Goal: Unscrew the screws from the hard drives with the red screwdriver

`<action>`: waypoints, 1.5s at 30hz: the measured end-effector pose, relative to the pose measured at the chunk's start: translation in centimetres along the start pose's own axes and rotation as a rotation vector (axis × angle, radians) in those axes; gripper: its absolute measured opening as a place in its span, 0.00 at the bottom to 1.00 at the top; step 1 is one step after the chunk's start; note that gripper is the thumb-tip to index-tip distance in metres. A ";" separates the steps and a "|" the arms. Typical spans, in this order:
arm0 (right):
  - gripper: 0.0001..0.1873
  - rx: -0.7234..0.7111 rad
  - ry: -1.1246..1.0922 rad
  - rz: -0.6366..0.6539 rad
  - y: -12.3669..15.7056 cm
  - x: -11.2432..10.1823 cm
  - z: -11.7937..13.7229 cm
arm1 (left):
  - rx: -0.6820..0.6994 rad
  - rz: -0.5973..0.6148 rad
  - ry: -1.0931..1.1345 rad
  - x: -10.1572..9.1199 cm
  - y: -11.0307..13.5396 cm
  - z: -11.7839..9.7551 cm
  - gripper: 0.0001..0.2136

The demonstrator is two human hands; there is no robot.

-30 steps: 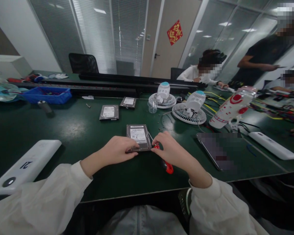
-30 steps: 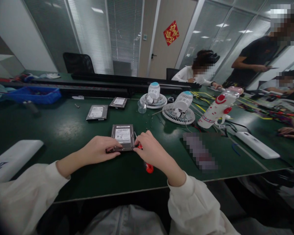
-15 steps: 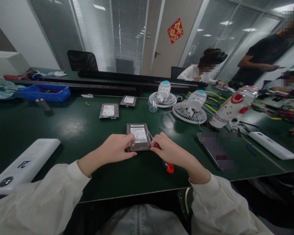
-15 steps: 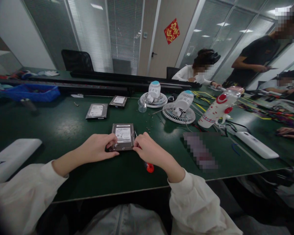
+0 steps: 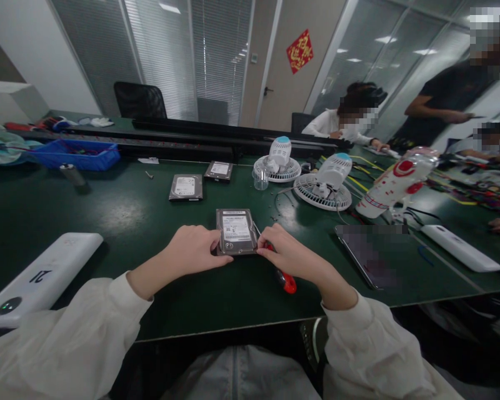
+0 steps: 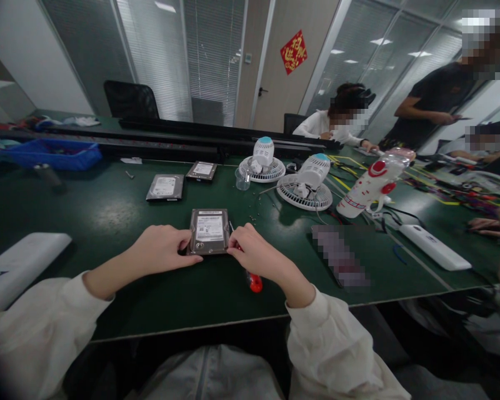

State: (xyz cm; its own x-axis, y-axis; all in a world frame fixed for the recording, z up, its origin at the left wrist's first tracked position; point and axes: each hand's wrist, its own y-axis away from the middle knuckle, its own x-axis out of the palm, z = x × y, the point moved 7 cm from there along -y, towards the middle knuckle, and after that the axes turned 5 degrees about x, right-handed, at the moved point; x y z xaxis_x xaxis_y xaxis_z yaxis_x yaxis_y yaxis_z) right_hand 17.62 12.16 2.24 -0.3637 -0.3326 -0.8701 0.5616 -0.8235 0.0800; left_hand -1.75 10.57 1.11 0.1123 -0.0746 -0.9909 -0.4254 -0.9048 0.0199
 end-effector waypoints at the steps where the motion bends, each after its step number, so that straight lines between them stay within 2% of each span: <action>1: 0.05 -0.005 0.000 -0.005 0.0 0.0 0.0 | -0.014 0.009 -0.005 0.0 0.0 0.0 0.24; 6: 0.05 -0.035 0.005 -0.026 -0.1 0.0 -0.1 | -0.065 0.051 0.006 0.2 0.0 0.3 0.27; 15: 0.08 -0.079 0.040 -0.060 0.0 0.2 0.3 | -0.055 0.056 -0.012 0.3 0.0 0.3 0.28; 18: 0.07 -0.067 0.041 -0.085 0.0 -0.6 -0.2 | -0.058 0.060 0.005 0.3 0.0 0.3 0.28; 21: 0.04 0.001 0.051 -0.160 -0.5 -2.9 -2.2 | -0.059 0.066 0.017 0.3 0.0 0.3 0.28; 25: 0.06 0.151 0.092 -0.221 -2.3 -5.8 -6.8 | -0.056 0.075 0.027 0.4 0.0 0.3 0.28; 27: 0.07 0.204 0.108 -0.187 -3.4 -6.0 -8.8 | -0.061 0.075 0.018 0.4 0.1 0.4 0.28; 31: 0.08 0.290 0.138 -0.092 -4.7 -5.1 -11.4 | -0.066 0.103 -0.021 0.6 0.0 0.4 0.28; 33: 0.16 0.321 0.143 -0.055 -4.9 -4.6 -12.0 | -0.051 0.118 -0.032 0.6 0.0 0.4 0.28; 36: 0.23 0.343 0.128 -0.034 -4.9 -4.2 -12.4 | -0.020 0.125 -0.018 0.7 -0.2 0.5 0.26; 41: 0.09 0.348 0.068 -0.128 -4.4 -5.5 -11.9 | -0.027 0.119 -0.024 0.6 -0.2 0.5 0.25; 45: 0.11 0.344 -0.006 -0.270 -2.3 -7.6 -10.6 | -0.030 0.124 -0.027 0.6 -0.1 0.4 0.24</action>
State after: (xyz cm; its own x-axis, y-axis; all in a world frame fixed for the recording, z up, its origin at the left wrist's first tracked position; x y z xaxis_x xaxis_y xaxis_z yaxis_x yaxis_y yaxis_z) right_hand 26.94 21.48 3.56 -0.4689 -0.0863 -0.8790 0.1661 -0.9861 0.0082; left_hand -1.97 10.81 0.42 0.0366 -0.1754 -0.9838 -0.4077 -0.9014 0.1456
